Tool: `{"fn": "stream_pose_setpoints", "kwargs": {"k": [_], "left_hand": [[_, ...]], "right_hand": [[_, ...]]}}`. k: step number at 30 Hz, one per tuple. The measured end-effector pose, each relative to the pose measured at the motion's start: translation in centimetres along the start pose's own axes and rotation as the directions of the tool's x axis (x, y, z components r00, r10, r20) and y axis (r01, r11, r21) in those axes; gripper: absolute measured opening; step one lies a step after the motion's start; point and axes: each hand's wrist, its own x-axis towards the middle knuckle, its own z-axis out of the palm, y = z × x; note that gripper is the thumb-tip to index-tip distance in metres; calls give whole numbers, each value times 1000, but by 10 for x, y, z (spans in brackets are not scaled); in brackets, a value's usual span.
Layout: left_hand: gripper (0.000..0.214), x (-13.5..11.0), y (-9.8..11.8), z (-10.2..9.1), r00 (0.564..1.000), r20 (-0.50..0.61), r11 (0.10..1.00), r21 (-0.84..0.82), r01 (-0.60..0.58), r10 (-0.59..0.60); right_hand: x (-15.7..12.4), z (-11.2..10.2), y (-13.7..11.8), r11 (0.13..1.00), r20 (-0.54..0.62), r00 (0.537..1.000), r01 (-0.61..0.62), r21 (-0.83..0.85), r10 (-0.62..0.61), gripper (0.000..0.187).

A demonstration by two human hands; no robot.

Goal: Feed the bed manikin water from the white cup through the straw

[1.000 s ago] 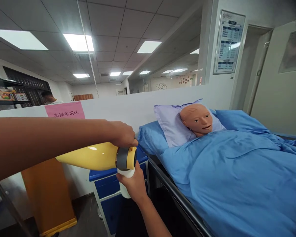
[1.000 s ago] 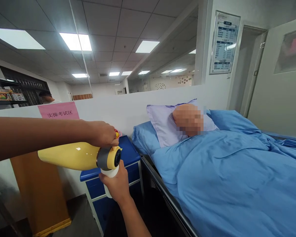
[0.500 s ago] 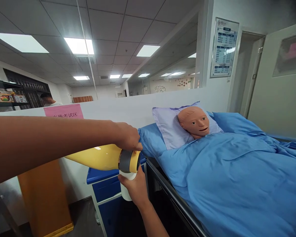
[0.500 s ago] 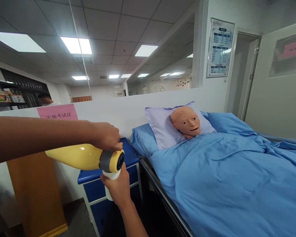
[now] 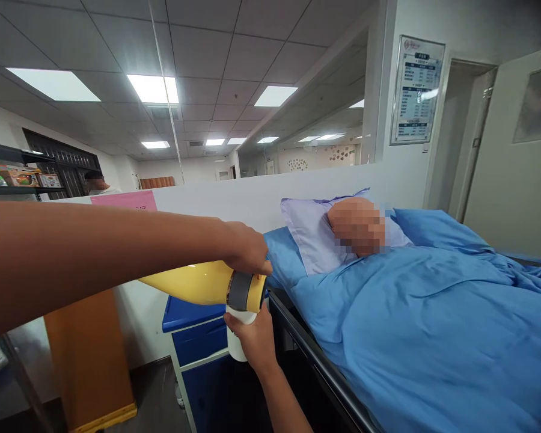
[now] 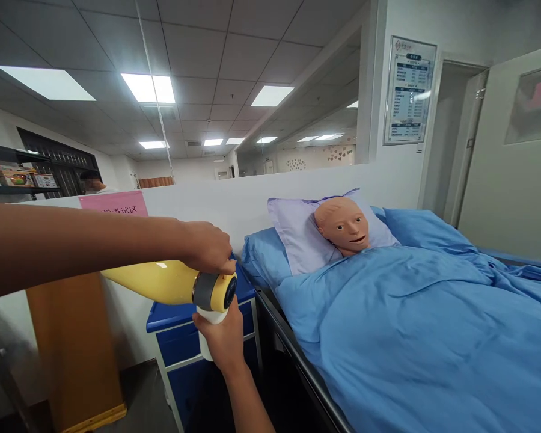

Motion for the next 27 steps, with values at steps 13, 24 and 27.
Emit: {"fn": "stream_pose_setpoints", "kwargs": {"k": [13,24,27], "left_hand": [[63,-8,2,-7,999,-25,1000,-10,27,-27],[63,-6,-13,19,997,12,993,-86,81,-80],[63,-7,-14,22,994,-5,987,-123,104,-106]], "right_hand": [[-3,0,-10,999,30,999,30,40,-31,39],[-8,9,4,1000,109,994,-29,9,28,41],[-9,10,6,1000,104,994,-28,-4,29,41]]}}
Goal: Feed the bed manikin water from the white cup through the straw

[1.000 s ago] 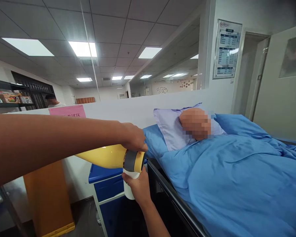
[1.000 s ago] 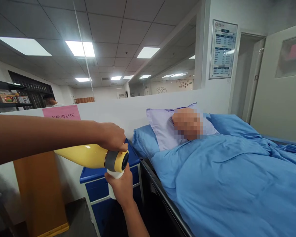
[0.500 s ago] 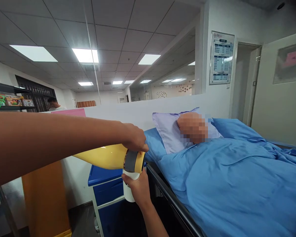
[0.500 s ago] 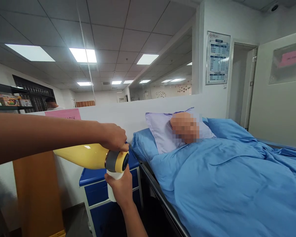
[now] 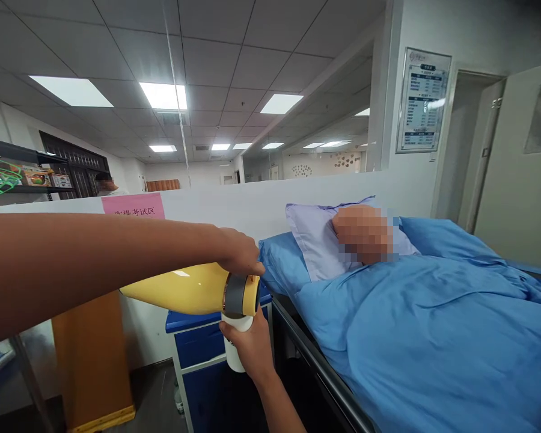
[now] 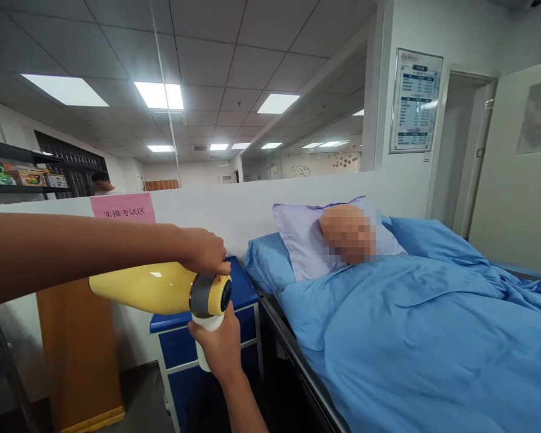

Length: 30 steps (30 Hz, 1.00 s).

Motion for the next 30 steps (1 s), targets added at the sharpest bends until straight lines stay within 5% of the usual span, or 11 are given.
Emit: {"fn": "stream_pose_setpoints", "kwargs": {"k": [30], "left_hand": [[63,11,18,-9,998,-24,998,44,-52,53]], "right_hand": [[0,-17,-15,1000,-110,994,7,-22,-9,43]]}}
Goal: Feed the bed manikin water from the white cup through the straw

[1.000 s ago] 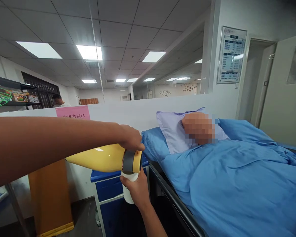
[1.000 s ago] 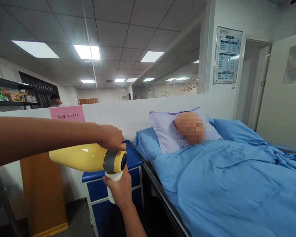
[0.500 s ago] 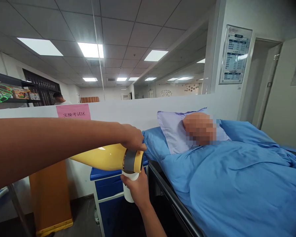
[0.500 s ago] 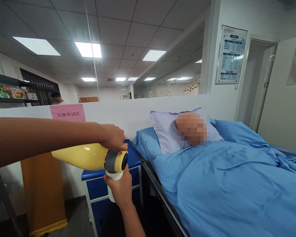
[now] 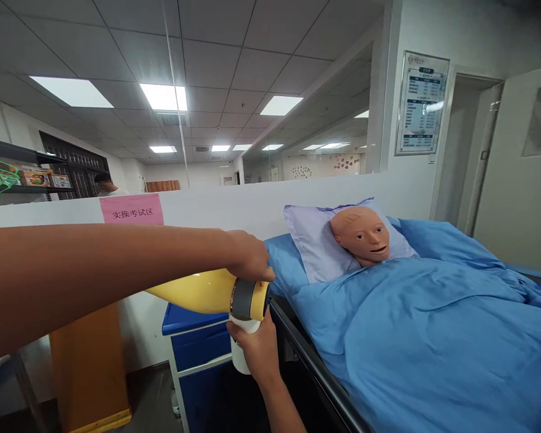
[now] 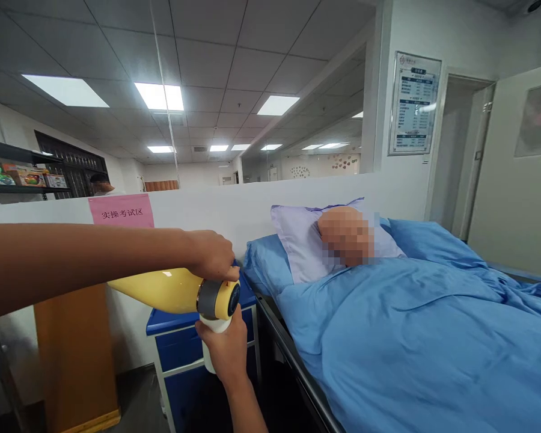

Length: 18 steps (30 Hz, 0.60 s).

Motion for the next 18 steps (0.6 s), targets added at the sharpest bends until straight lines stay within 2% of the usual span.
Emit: {"fn": "stream_pose_setpoints", "kwargs": {"k": [3,6,8,11,13,14,16,18], "left_hand": [[66,1,0,3,1000,0,1000,16,-19,19],[69,-1,-10,17,1000,-12,1000,-14,-19,19],[72,-3,-26,34,1000,-24,997,-75,-10,8],[70,-10,-65,70,998,-68,968,-250,-31,14],[70,-17,-97,95,987,-123,909,-414,39,-98],[73,-20,-113,108,964,-144,851,-510,121,-223],[70,-24,-144,132,887,-141,698,-675,240,-440],[63,-25,-170,155,819,-103,545,-792,276,-564]], "right_hand": [[-1,1,3,1000,-1,1000,1,-2,-1,45],[1,1,9,999,49,999,8,-42,-6,44],[3,0,16,995,91,995,-20,-95,29,40],[8,-4,31,981,97,989,-93,-173,111,40],[12,-9,45,969,81,984,-142,-202,161,39],[15,-12,52,963,74,980,-166,-212,185,38],[21,-18,65,950,80,969,-209,-230,233,38],[27,-23,76,936,92,957,-242,-255,273,40]]}}
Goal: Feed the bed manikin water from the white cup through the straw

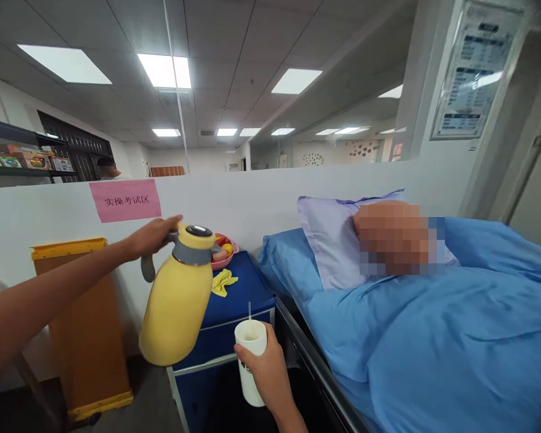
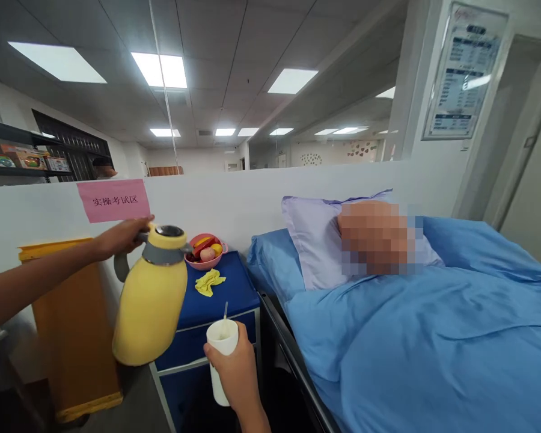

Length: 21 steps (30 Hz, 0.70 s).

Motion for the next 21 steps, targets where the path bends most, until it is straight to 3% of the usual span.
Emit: {"fn": "stream_pose_setpoints", "kwargs": {"k": [2,5,7,11,15,18,21], "left_hand": [[54,14,-29,3,994,-63,975,-208,77,-92],[51,37,-66,15,954,-153,827,-546,135,-256],[53,54,-85,25,919,-191,755,-638,151,-345],[57,81,-109,46,858,-254,747,-634,201,-446],[63,97,-128,67,781,-337,774,-571,274,-525],[69,106,-142,83,724,-388,787,-510,347,-571],[73,115,-154,96,694,-437,814,-413,410,-571]], "right_hand": [[7,-3,7,999,6,999,-43,-4,43,42],[15,-6,15,994,-22,995,-100,37,101,45],[19,-8,20,990,-17,992,-126,61,127,47],[25,-13,29,983,-16,986,-166,75,167,50],[30,-15,32,984,-155,976,-139,109,155,52],[35,-15,34,993,-206,972,-104,55,114,58],[44,-13,42,996,-205,975,-89,-12,85,60]]}}
